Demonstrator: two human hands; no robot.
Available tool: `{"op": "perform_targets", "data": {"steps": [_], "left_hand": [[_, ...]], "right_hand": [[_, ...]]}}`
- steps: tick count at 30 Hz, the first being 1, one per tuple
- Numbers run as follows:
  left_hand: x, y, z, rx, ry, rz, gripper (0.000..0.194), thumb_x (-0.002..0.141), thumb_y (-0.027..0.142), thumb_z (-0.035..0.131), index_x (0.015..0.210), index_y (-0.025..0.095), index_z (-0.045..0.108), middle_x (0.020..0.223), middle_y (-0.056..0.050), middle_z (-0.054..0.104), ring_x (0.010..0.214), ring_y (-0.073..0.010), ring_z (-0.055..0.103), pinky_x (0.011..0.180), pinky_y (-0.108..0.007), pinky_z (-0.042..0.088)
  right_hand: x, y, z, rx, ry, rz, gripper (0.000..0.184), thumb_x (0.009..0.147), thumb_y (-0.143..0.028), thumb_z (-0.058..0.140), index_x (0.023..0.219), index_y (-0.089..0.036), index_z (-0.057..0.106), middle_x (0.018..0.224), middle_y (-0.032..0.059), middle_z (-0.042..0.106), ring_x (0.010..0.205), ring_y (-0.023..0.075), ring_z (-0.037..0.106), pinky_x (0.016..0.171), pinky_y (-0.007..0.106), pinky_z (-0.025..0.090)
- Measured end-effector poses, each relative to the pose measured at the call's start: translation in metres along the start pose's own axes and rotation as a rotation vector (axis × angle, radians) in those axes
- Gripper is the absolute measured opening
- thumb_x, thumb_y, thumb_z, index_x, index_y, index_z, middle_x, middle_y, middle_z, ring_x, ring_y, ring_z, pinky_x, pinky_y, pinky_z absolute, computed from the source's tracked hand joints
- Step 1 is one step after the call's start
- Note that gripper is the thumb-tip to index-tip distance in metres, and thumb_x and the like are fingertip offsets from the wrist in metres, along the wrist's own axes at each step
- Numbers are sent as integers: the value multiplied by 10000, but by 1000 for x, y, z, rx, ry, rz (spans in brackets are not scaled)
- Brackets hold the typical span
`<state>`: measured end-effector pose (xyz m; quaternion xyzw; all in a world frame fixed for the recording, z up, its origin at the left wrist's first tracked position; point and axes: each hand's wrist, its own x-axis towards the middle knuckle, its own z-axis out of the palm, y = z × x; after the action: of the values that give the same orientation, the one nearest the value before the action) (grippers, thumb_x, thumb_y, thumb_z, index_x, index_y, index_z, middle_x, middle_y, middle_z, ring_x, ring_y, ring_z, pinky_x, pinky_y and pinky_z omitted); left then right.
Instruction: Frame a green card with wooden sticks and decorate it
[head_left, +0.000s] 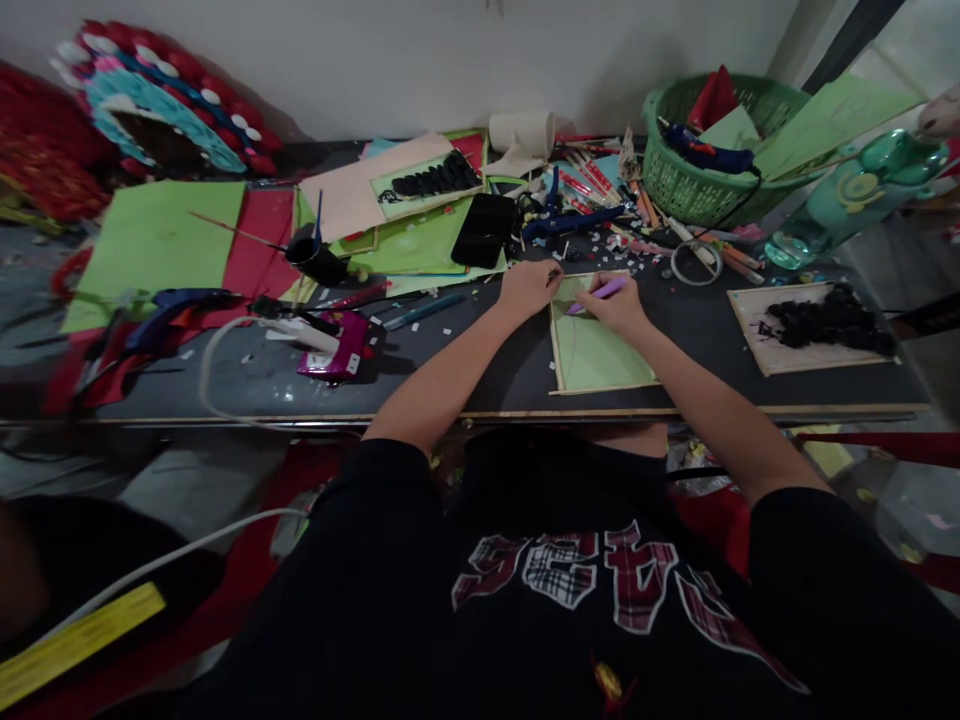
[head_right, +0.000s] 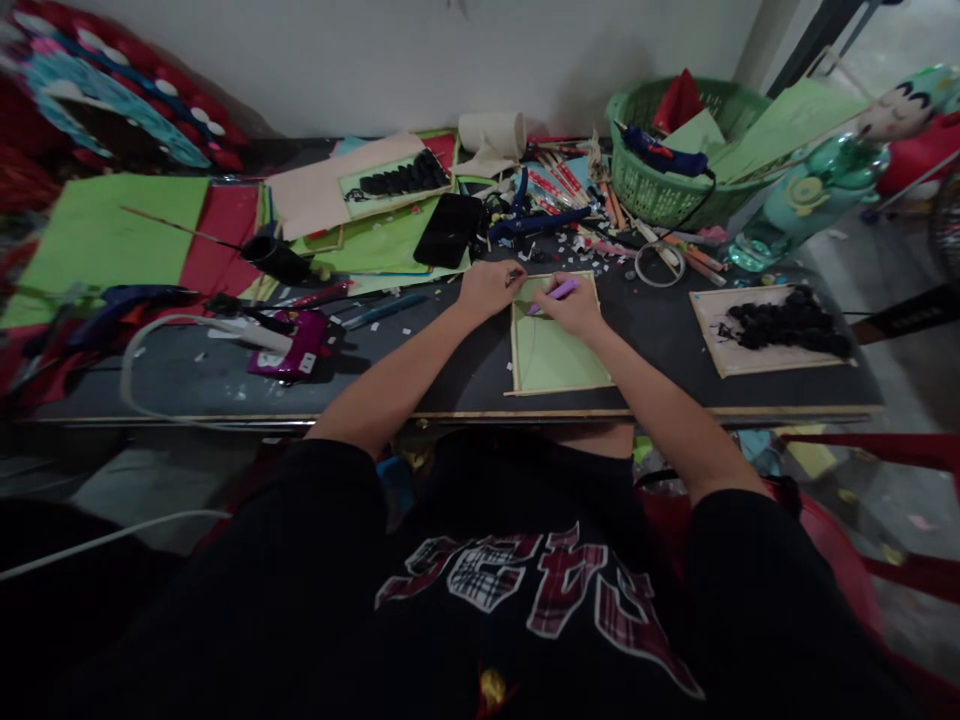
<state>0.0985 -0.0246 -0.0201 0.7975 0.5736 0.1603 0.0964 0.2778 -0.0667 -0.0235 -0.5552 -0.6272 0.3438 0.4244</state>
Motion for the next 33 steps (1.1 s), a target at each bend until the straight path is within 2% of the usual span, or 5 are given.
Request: {"op": "perform_targets", "data": {"steps": [5, 9, 16, 26, 33], "left_hand": [[-1, 0, -1, 10, 0, 8, 274, 961, 352, 555, 1114, 254, 760, 1000, -84, 777, 933, -265, 695, 793, -335, 500], [0, 1, -2, 21, -18, 5, 285, 967, 345, 549, 1139, 255, 757, 1026, -86, 777, 951, -268, 699, 807, -337, 500], [0, 0, 0, 27, -42, 4, 329, 994, 367, 497, 1178, 239, 737, 1081, -100, 761, 1018, -282, 684, 857, -348, 483], [-1, 1, -2, 33, -25, 1, 313, 982, 370, 519, 1153, 243, 748, 1010, -85, 769, 937, -260, 686, 809, -327, 483], [0, 2, -2, 36, -47, 0, 317, 981, 359, 508, 1154, 234, 743, 1007, -88, 768, 944, -268, 689, 803, -330, 488]], "right_hand": [[-5, -8, -4, 75, -289, 40, 446, 552, -538, 832, 543, -216, 524, 513, -4, 572, 507, 112, 460, 505, 276, 336], [-7, -12, -7, 81, -371, 63, 431, 536, -462, 855, 524, -211, 504, 484, -11, 559, 491, 103, 474, 485, 258, 349], [-3, -9, -8, 89, -267, 71, 317, 611, -315, 758, 541, -226, 461, 435, -32, 491, 432, 92, 447, 431, 246, 325], [-5, -9, -5, 115, -329, 33, 463, 577, -513, 860, 563, -199, 520, 489, -9, 562, 481, 97, 487, 474, 244, 370], [25, 5, -60, -5, 10, -200, 437, 650, -522, 822, 565, -217, 521, 550, -26, 500, 579, 130, 509, 668, 328, 504]]}}
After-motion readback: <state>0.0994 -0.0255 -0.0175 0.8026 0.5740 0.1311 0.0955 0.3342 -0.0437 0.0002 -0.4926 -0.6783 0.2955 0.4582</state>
